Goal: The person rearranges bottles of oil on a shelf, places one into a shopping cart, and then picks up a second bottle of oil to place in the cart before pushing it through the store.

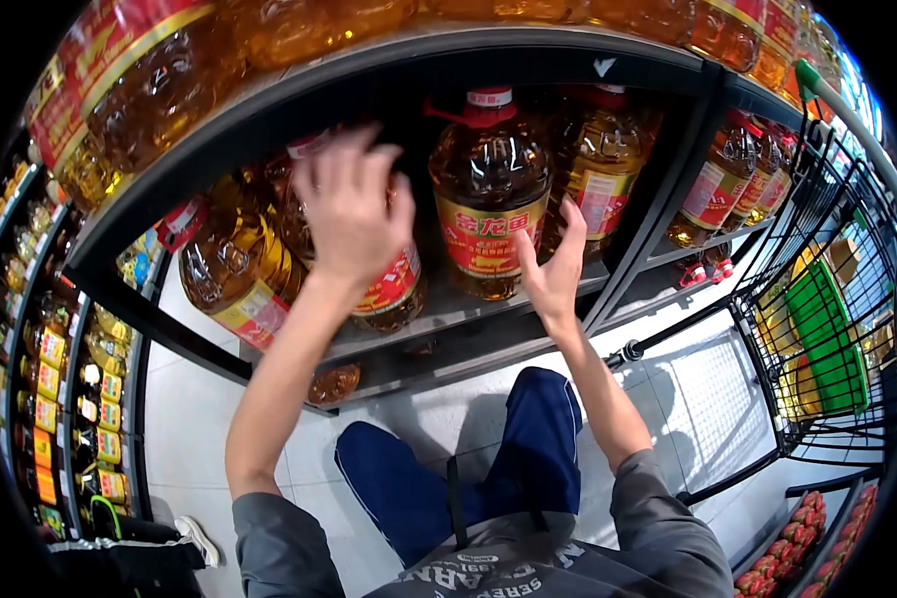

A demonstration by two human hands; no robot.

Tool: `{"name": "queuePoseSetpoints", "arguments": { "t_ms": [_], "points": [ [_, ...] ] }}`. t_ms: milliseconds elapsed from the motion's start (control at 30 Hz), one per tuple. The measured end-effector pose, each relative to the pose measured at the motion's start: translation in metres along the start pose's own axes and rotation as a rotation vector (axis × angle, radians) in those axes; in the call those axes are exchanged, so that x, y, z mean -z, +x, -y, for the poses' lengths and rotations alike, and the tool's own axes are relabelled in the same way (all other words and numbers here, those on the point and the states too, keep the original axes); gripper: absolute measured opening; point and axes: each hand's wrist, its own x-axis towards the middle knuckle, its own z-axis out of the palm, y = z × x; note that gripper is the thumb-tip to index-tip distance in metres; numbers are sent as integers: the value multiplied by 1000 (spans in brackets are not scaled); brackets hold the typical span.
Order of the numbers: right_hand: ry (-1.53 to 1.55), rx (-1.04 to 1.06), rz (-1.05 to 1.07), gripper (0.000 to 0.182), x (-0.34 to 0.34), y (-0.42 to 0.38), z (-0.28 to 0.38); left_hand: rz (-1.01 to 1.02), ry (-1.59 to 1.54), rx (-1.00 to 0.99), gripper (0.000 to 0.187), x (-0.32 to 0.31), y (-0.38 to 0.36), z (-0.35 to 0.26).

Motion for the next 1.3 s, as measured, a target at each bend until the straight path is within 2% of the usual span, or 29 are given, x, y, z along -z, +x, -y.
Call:
{"name": "queuePoseSetpoints", "arguments": {
  "t_ms": [67,100,133,200,267,333,367,400,467,533,600,767,833,867,967,1000,1067,1100,1167,1300],
  "points": [
    [202,-134,158,77,-1,22,-1,20,-221,-74,39,-4,11,-28],
    [293,-202,247,85,-8,29,-11,28,-315,-15,41,-10,20,-37],
    [329,-176,271,93,-11,33,-15,43,-410,49,43,-17,29,-45],
    [396,-274,285,98,-21,26,-30,57,-479,224,50,-36,48,-53],
    [451,-287,283,102,-21,23,-28,119,-439,349,56,-69,60,-50],
    [430,-244,256,104,-25,20,-34,258,-473,422,60,-98,70,-43],
    [403,-235,253,108,-27,18,-37,148,-469,408,60,-124,63,-39],
    [408,-245,247,108,-28,13,-39,159,-467,400,60,-123,64,-41],
    [422,-333,275,112,-29,8,-43,362,-473,603,77,-122,70,-46],
    [419,-345,284,116,-27,3,-51,364,-469,586,78,-127,71,-45],
    [390,-363,337,117,-27,-1,-57,272,-368,543,61,-128,70,-46],
    [438,-386,348,119,-28,-4,-60,143,-386,554,56,-128,65,-52],
    [418,-387,342,114,-31,-5,-61,111,-592,484,60,-133,67,-44],
    [422,-394,351,114,-33,-7,-60,118,-585,492,60,-136,67,-40],
    [385,-436,229,112,-40,-9,-41,232,-723,403,58,-148,69,-16],
    [315,-393,206,111,-41,-9,-33,547,-786,508,70,-141,74,-4],
    [212,-374,230,110,-42,-4,-21,274,-680,598,50,-135,85,-15],
    [177,-355,240,109,-43,0,-22,278,-664,619,50,-135,88,-13],
    [226,-387,273,110,-46,8,-31,421,-741,515,60,-148,95,-3],
    [412,-464,376,108,-43,26,-45,274,-938,482,65,-209,89,12]
  ]
}}
